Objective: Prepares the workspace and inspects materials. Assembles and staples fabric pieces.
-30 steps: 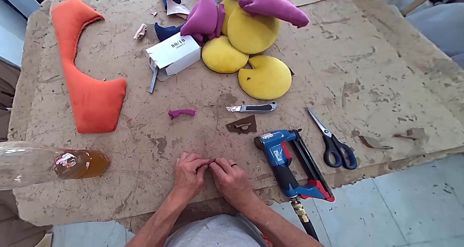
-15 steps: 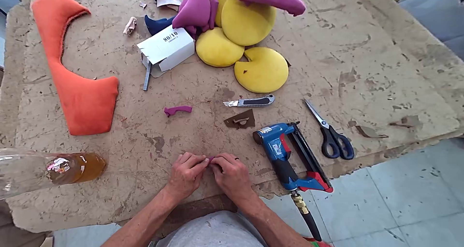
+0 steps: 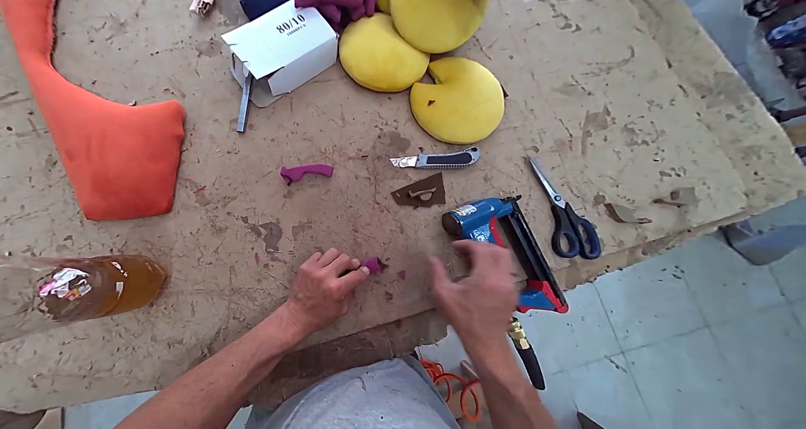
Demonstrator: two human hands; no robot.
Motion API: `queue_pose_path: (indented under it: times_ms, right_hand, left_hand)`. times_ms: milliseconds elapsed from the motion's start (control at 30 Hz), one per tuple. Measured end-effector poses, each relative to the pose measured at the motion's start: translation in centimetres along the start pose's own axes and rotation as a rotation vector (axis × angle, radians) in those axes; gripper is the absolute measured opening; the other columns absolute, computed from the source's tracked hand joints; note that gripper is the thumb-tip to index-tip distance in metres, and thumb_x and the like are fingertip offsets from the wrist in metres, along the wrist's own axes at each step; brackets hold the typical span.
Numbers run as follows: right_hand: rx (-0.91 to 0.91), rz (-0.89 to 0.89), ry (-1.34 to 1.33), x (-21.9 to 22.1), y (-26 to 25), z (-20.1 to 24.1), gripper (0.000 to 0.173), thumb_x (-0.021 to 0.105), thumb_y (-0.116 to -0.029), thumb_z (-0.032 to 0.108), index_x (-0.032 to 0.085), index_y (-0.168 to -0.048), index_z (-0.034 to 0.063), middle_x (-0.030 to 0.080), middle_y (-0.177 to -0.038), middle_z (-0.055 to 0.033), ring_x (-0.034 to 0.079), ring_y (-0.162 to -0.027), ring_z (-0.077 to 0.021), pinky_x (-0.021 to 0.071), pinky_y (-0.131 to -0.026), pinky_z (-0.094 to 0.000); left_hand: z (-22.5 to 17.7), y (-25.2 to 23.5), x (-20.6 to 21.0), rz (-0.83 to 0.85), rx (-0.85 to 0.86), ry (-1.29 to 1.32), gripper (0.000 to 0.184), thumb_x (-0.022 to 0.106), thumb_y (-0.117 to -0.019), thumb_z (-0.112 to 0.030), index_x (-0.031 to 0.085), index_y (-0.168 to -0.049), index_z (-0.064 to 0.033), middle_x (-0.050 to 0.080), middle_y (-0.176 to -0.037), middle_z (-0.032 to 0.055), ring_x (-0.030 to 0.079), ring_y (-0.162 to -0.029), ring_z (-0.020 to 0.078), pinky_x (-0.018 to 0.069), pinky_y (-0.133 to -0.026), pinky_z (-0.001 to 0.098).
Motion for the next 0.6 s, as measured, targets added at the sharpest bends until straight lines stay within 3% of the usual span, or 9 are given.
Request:
queue_pose_path:
  times_ms: [67, 133, 233, 300, 367, 400, 467, 533, 600]
  right_hand:
    - [0.175, -0.008, 0.083, -0.9, -0.6, -3.3, 0.075, 0.076, -0.0835, 0.051, 0.057, -0.141, 0.0065, 0.053, -0.132, -0.0334, 0.053, -0.118, -0.0568, 0.0455, -0.088, -0.0729]
    - [0.255, 0.057, 0.147, -0.5, -0.9, -5.4, 0.093, 0.078, -0.0805, 0.059, 0.045, -0.153, 0.0109, 0.052, -0.133, -0.0359, 0.054, -0.116, -0.0595, 0.045, -0.086, -0.0748]
    - [0.252, 0.172, 0.172, -0.5, -2.3, -6.3, 0.087, 0.077, -0.0874, 0.045, 0.038, -0.157, 0.0097, 0.059, -0.128, -0.0338, 0.06, -0.11, -0.0558, 0.0471, -0.085, -0.0745]
    - [0.287, 0.246, 0.191, -1.7, -3.6, -6.2, 0.084, 0.08, -0.0814, 0.034, 0.044, -0.152, 0.0067, 0.064, -0.122, -0.0316, 0.064, -0.106, -0.0539, 0.0472, -0.082, -0.076]
    - [0.304, 0.281, 0.205, -4.1, -3.5, -5.2, 0.067, 0.074, -0.0806, 0.03, 0.056, -0.141, 0.0059, 0.068, -0.109, -0.0284, 0.066, -0.097, -0.0512, 0.0474, -0.076, -0.0745]
    - [0.277, 0.284, 0.2, -5.5, -3.0, -4.4, 0.055, 0.068, -0.0821, 0.031, 0.062, -0.131, 0.0051, 0.068, -0.096, -0.0255, 0.066, -0.086, -0.0475, 0.0475, -0.068, -0.0709]
    - [0.179, 0.294, 0.15, -7.7, -1.1, -2.7, 0.043, 0.06, -0.082, 0.045, 0.068, -0.102, 0.0078, 0.064, -0.074, -0.0096, 0.064, -0.066, -0.0284, 0.0483, -0.054, -0.0549]
    - [0.082, 0.387, 0.023, -9.2, 1.0, -0.3, 0.041, 0.065, -0.0876, 0.049, 0.071, -0.097, 0.0097, 0.07, -0.078, -0.0013, 0.068, -0.068, -0.0128, 0.0568, -0.058, -0.0423]
    - [-0.024, 0.485, -0.032, -9.3, 1.8, 2.2, 0.032, 0.07, -0.0868, 0.041, 0.072, -0.095, 0.0103, 0.072, -0.08, -0.0006, 0.07, -0.071, -0.009, 0.0589, -0.06, -0.0381]
  left_hand:
    - [0.0, -0.1, 0.1, 0.005, -0.009, 0.015, 0.024, 0.061, -0.0914, -0.015, 0.08, -0.104, -0.0203, 0.074, -0.101, 0.0026, 0.068, -0.089, 0.0209, 0.054, -0.067, 0.0379]
    - [-0.1, -0.1, 0.1, 0.003, -0.016, 0.018, 0.024, 0.061, -0.091, -0.014, 0.08, -0.104, -0.0202, 0.073, -0.101, 0.003, 0.068, -0.089, 0.0214, 0.0534, -0.066, 0.0382]
    - [-0.5, -0.1, 0.1, 0.016, -0.022, -0.024, 0.024, 0.062, -0.0917, -0.014, 0.079, -0.107, -0.0198, 0.073, -0.103, 0.0042, 0.068, -0.09, 0.0224, 0.0531, -0.068, 0.0389]
    - [-0.6, 0.0, 0.0, 0.027, -0.014, -0.043, 0.024, 0.062, -0.092, -0.013, 0.078, -0.109, -0.0192, 0.073, -0.107, 0.0051, 0.068, -0.093, 0.0234, 0.0529, -0.069, 0.0399]
    - [-0.7, 0.2, -0.1, 0.047, 0.001, -0.037, 0.026, 0.06, -0.0922, -0.014, 0.077, -0.111, -0.0187, 0.072, -0.113, 0.0053, 0.067, -0.095, 0.0239, 0.0522, -0.069, 0.0407]
    - [-0.6, 0.2, -0.1, 0.047, 0.006, -0.032, 0.026, 0.06, -0.0927, -0.013, 0.077, -0.112, -0.0183, 0.072, -0.117, 0.0054, 0.067, -0.095, 0.024, 0.0519, -0.069, 0.0407]
    - [-0.5, 0.5, 0.0, 0.036, 0.017, -0.023, 0.025, 0.062, -0.0933, -0.012, 0.076, -0.113, -0.0176, 0.07, -0.123, 0.0052, 0.066, -0.095, 0.0235, 0.051, -0.068, 0.0399]
    - [-0.4, 0.7, 0.1, 0.018, 0.024, -0.011, 0.026, 0.063, -0.0934, -0.01, 0.077, -0.114, -0.0171, 0.07, -0.125, 0.0041, 0.066, -0.094, 0.0227, 0.0502, -0.068, 0.039]
    - [-0.4, 0.7, 0.2, -0.009, 0.011, 0.006, 0.025, 0.061, -0.0946, -0.01, 0.077, -0.113, -0.0168, 0.072, -0.119, 0.0033, 0.066, -0.092, 0.022, 0.05, -0.067, 0.0384]
Point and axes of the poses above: each hand's wrist, its own y-axis away from the middle knuckle, its own x-axis out of the palm, z = x × y, the point moved 3 cm from there along -y, towards the middle knuckle
